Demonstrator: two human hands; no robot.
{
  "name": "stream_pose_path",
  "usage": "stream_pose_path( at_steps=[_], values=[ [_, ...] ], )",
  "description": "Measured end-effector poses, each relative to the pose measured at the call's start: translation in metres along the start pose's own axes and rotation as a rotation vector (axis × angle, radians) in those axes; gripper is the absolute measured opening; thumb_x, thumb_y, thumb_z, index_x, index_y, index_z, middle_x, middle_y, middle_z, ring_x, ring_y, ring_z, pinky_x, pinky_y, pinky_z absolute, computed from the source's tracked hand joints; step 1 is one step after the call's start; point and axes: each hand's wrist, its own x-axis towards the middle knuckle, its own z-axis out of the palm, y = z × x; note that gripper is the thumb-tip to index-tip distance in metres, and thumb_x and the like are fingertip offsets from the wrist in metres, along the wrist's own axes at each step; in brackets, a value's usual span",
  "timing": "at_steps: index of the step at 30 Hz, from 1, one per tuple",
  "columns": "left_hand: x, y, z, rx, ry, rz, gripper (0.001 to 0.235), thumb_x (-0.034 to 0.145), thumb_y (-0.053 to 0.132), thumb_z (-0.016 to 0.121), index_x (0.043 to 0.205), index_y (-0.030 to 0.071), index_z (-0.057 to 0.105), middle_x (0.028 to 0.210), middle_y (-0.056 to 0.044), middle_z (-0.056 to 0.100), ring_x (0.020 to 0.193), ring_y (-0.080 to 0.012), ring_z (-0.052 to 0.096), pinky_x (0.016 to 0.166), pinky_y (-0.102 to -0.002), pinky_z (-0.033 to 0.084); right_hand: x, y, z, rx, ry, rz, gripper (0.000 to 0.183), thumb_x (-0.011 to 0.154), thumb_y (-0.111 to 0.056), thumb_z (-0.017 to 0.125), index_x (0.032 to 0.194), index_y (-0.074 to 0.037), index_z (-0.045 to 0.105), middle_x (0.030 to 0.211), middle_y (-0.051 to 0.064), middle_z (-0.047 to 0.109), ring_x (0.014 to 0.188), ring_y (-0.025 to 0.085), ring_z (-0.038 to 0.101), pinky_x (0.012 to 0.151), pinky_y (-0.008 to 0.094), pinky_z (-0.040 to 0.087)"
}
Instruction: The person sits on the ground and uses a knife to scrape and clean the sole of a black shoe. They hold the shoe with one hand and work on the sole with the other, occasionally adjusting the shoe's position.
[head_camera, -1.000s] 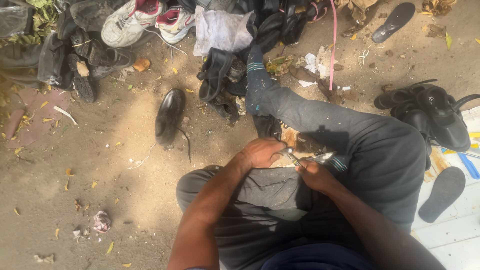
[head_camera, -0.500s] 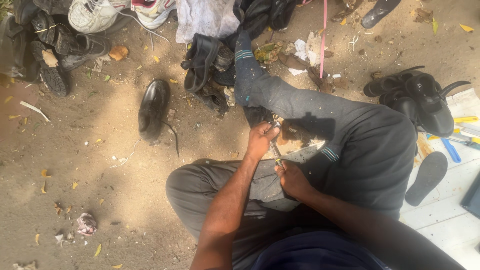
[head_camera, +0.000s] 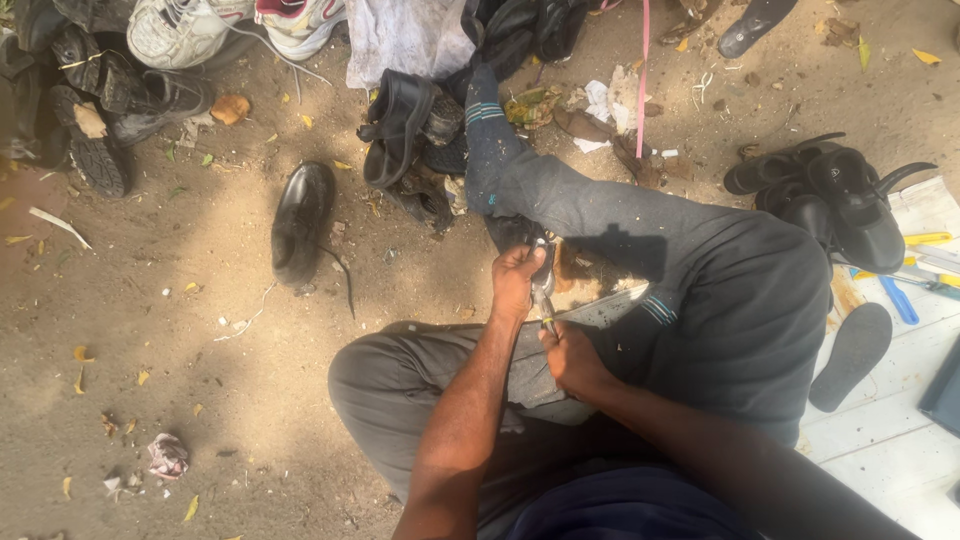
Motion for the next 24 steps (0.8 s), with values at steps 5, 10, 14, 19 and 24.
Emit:
stream_pose_path(
  at_steps=[5,10,14,19,24],
  values=[
    [0.006,0.004,-0.006,-0.213,-0.003,-0.039,0.010,0.095,0.006,0.069,0.085,0.001,0.069,0.075,-0.003,0.068,0.059,-0.0108,0.057,0.056,-0.026,0.047,-0.013,0.015,0.021,0.060,0.002,-0.082,0.026,0.104,-0.030,0.050,0.105,-0.005,0.057,0.063,0.011,0.057,0.046,0.022,0.057,0.046,0.040,0.048],
    [0.021,-0.005,-0.011,-0.362,0.045,-0.037,0.008,0.096,0.006,0.069,0.090,0.002,0.067,0.080,-0.004,0.069,0.065,-0.0132,0.062,0.062,-0.027,0.052,0.009,0.006,0.015,0.156,-0.036,0.000,0.029,0.106,-0.030,0.049,0.104,-0.002,0.055,0.062,0.009,0.055,0.041,0.020,0.054,0.037,0.036,0.045],
    [0.015,-0.007,-0.025,-0.469,0.055,-0.033,0.010,0.098,0.009,0.069,0.091,0.002,0.066,0.083,-0.005,0.069,0.068,-0.0140,0.063,0.065,-0.027,0.053,0.001,0.001,0.024,0.242,-0.091,-0.003,0.027,0.107,-0.031,0.045,0.107,-0.005,0.054,0.065,0.006,0.052,0.040,0.018,0.051,0.032,0.034,0.040],
    [0.016,0.007,-0.015,-0.520,0.098,-0.045,0.009,0.097,0.009,0.067,0.092,0.002,0.067,0.085,-0.005,0.071,0.072,-0.0164,0.065,0.071,-0.029,0.055,-0.012,-0.007,0.026,0.340,-0.104,0.054,0.024,0.105,-0.030,0.045,0.109,-0.007,0.051,0.065,0.005,0.051,0.039,0.018,0.051,0.031,0.035,0.038],
    [-0.010,0.056,0.005,0.043,-0.121,-0.075,0.001,0.095,0.005,0.069,0.095,0.005,0.068,0.090,-0.007,0.068,0.078,-0.0172,0.063,0.072,-0.033,0.054,-0.009,-0.008,0.010,0.443,-0.166,0.095,0.016,0.103,-0.029,0.049,0.114,-0.018,0.052,0.063,0.004,0.047,0.038,0.014,0.044,0.032,0.032,0.034]
  ],
)
